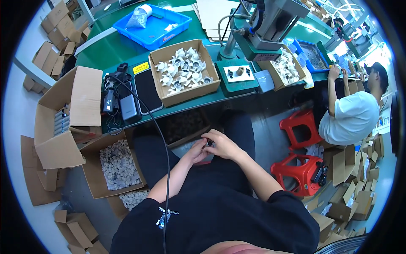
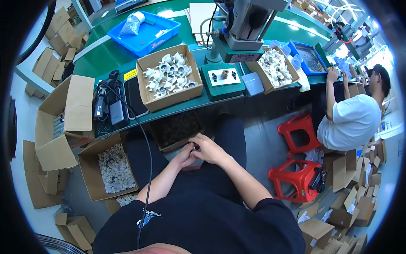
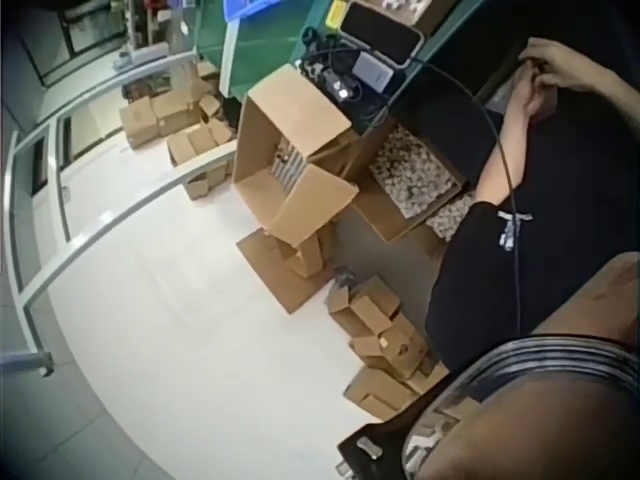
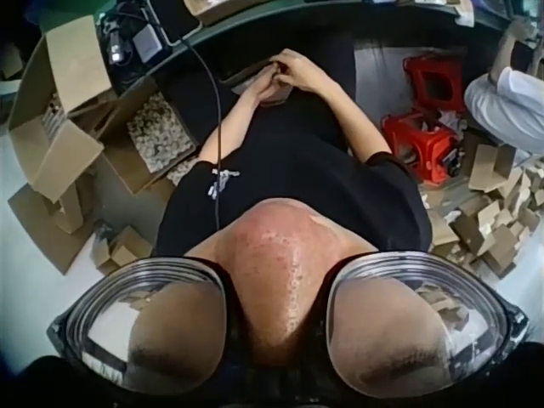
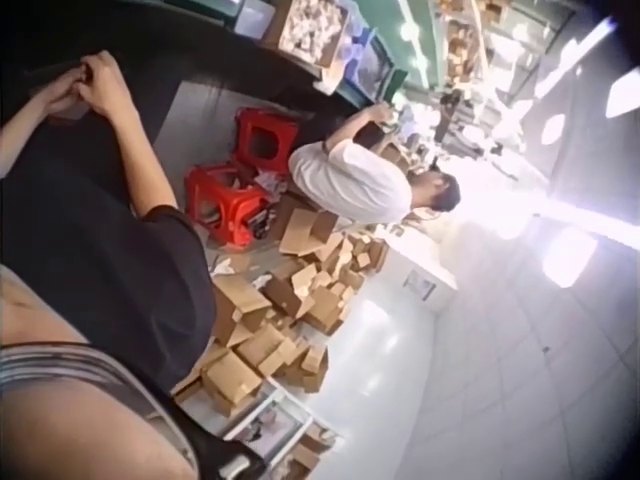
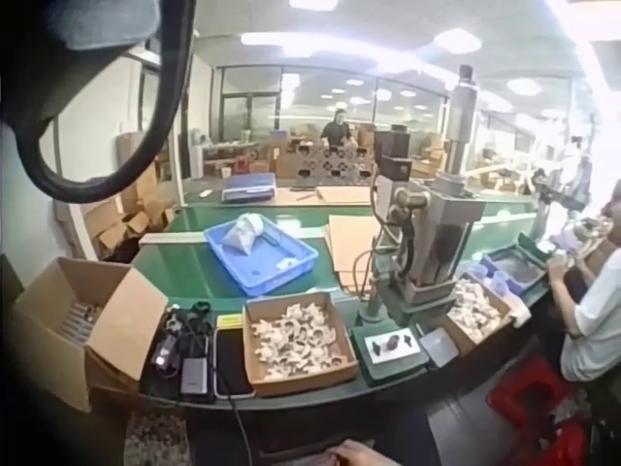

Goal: Manually assembling and inspecting small electronic components at a workbench.

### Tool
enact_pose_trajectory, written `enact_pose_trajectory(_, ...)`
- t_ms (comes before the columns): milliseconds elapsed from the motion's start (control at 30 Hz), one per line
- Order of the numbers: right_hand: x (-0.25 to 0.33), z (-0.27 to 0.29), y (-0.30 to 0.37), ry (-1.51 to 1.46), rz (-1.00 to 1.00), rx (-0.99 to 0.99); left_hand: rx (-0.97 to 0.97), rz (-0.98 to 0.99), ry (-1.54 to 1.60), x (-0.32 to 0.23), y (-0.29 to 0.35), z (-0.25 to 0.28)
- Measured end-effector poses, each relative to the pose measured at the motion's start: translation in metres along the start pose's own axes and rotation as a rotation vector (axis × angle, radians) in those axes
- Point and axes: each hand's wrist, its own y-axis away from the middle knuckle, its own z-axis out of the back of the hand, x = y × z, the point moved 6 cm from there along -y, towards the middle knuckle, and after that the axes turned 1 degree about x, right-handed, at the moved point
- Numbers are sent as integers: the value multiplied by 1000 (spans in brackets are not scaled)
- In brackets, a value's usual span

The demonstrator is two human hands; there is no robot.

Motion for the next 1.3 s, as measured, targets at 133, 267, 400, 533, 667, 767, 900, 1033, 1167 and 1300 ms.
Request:
enact_pose_trajectory(133,3,6,-7,-49,34,56,92,1,-57,1,4,-4)
enact_pose_trajectory(267,6,42,-22,-218,-17,-43,282,24,25,-10,11,-24)
enact_pose_trajectory(400,35,145,-40,4,60,-578,218,24,-75,-12,13,-21)
enact_pose_trajectory(533,31,202,-65,207,107,-844,170,71,-142,-7,10,-21)
enact_pose_trajectory(667,25,214,-81,242,61,-794,114,83,-162,-3,9,-20)
enact_pose_trajectory(767,24,217,-89,263,1,-721,115,62,-186,-12,10,-22)
enact_pose_trajectory(900,23,223,-96,300,-111,-627,105,81,-197,-10,10,-26)
enact_pose_trajectory(1033,5,230,-104,220,-232,-496,98,120,-216,-7,4,-27)
enact_pose_trajectory(1167,-11,227,-98,122,-166,-469,74,125,-224,-3,7,-26)
enact_pose_trajectory(1300,-31,256,-86,110,-111,-615,45,110,-228,-7,6,-25)
